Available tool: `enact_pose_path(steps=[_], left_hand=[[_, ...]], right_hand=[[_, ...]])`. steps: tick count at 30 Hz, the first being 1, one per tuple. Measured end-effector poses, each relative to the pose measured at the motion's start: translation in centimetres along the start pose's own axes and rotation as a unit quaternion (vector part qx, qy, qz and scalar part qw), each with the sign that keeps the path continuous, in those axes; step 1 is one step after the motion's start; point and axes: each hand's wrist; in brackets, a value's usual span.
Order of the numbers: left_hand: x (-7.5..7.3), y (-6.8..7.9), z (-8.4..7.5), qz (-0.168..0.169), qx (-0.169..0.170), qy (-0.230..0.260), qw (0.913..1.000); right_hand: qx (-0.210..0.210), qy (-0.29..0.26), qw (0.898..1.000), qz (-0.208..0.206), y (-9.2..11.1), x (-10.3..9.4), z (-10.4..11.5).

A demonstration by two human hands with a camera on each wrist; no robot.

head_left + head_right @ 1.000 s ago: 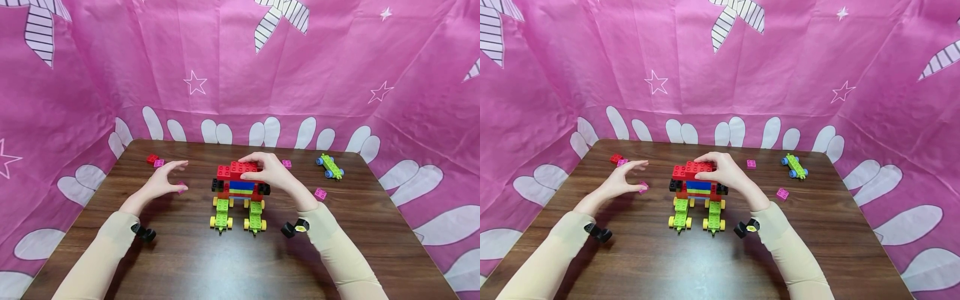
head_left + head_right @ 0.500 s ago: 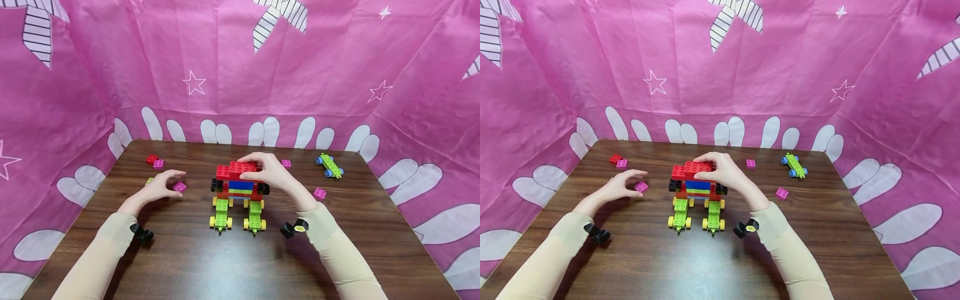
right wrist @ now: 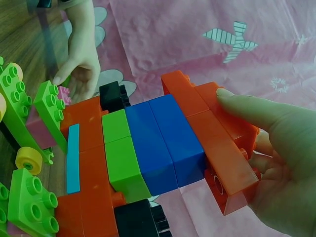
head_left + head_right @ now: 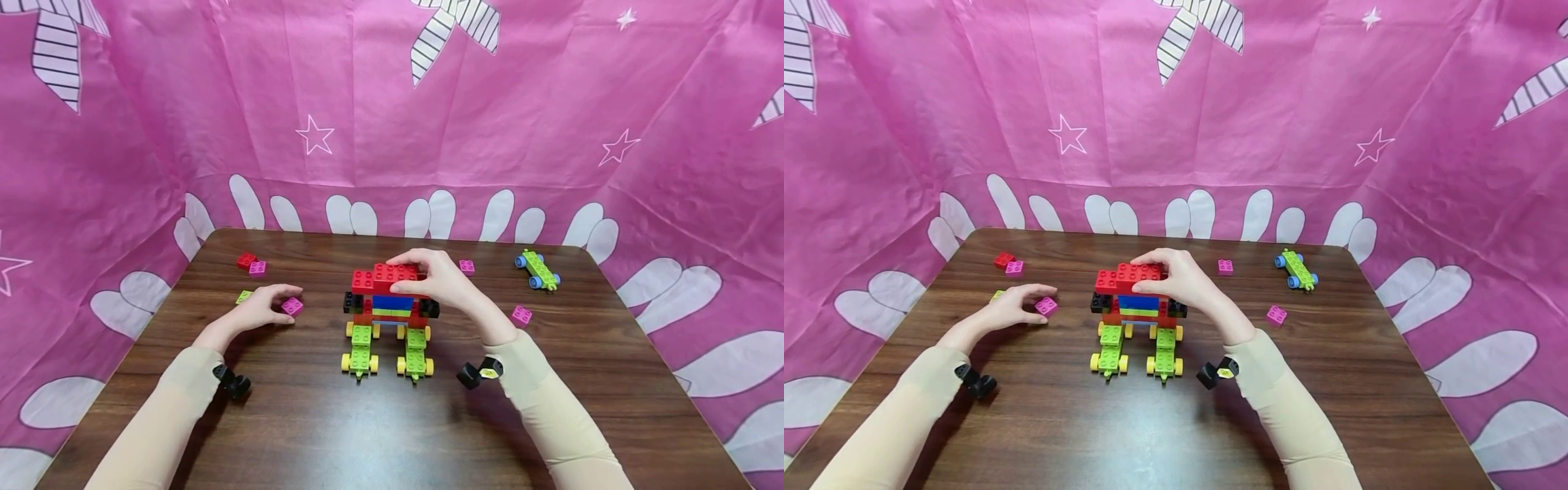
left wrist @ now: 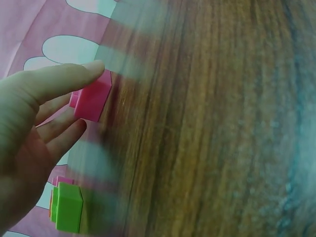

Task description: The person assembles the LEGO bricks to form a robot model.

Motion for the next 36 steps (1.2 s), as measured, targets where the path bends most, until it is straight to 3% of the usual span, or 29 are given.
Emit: enact_pose_path(steps=[18,24,29,36], left_hand=[[0.3,0.3,0.3,0.005,-0.004,-0.038,0.9993],[0.4,0.1,0.3,-0.009,0.003,-0.032,0.9994],[0.2,0.0,-0.7,-0.027,0.0,-0.027,0.9993],[0.3,-0.6,-3.4,-0.038,0.017,-0.054,0.9977]], right_hand=[[0.006,0.002,1.0,0.004,0.0,0.1,0.0],[0.005,0.004,1.0,0.003,0.0,0.1,0.0],[0.009,-0.002,1.0,0.004,0.0,0.0,0.1],[0.01,-0.005,1.0,0.007,0.0,0.0,0.1]])
Point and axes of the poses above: each hand's wrist, its own y-axis away from the middle knuckle, its own x-axis out of the palm, z = x × y, and after that the axes turned 13 degrees about y, right-handed
